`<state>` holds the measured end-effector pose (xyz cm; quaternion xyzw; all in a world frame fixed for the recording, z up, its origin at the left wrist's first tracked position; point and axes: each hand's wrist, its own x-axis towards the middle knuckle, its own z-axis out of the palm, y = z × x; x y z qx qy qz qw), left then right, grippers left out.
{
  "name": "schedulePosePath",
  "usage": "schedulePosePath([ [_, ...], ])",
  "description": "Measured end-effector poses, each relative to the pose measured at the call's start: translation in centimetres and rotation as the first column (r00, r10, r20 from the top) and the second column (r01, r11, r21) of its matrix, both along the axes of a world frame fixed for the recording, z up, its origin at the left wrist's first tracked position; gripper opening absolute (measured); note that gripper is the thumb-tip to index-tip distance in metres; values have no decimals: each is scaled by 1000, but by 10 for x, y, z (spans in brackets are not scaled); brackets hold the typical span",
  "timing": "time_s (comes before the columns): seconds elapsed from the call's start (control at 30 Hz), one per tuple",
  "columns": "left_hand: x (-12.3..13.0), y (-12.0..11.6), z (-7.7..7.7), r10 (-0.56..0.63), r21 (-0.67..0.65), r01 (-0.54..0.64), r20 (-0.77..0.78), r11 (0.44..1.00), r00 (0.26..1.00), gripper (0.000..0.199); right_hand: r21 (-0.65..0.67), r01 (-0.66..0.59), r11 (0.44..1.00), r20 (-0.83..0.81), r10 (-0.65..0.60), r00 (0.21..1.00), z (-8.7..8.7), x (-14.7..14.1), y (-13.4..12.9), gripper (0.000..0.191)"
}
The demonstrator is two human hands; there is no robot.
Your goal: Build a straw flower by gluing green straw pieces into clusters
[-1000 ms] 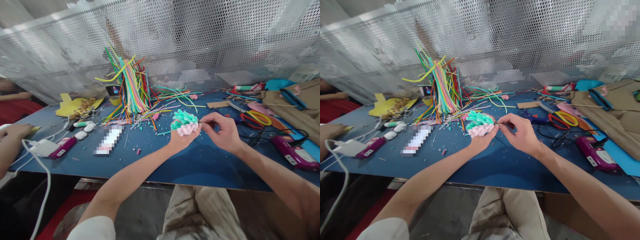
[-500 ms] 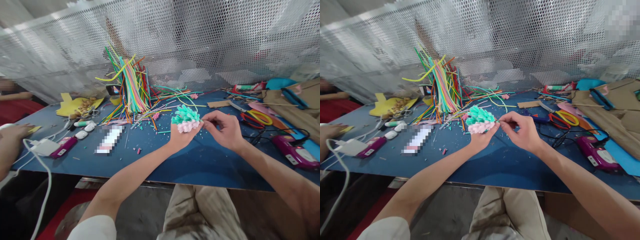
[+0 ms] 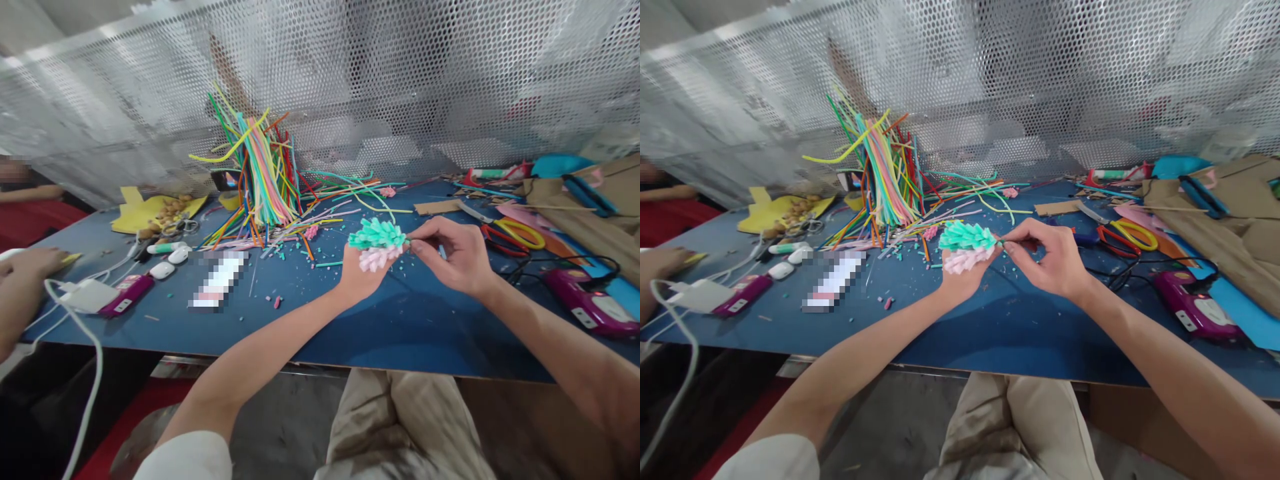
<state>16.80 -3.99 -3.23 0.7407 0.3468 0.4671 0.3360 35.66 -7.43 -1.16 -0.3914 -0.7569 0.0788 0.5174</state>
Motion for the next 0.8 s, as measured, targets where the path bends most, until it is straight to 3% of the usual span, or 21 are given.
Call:
schedulePosePath([
  [0.2, -1, 2, -5, 17, -7, -17, -27, 1000, 999, 9, 10, -43, 999, 10, 43, 999, -1, 4, 2, 11],
  [0.47, -3, -2, 6, -29, -4, 29, -8, 1000, 1000, 10, 1, 22, 1000, -31, -22, 999, 0, -1, 4, 6],
  [0.63, -1, 3, -8, -90, -54, 96, 101, 994, 991, 10, -27, 15, 1000, -47, -17, 999, 3, -2, 2, 10],
  [0.8, 2, 8, -18, -65, -53, 74, 147, 996, 987, 13, -92, -40, 995, -105, 31, 994, 6, -2, 0, 16],
])
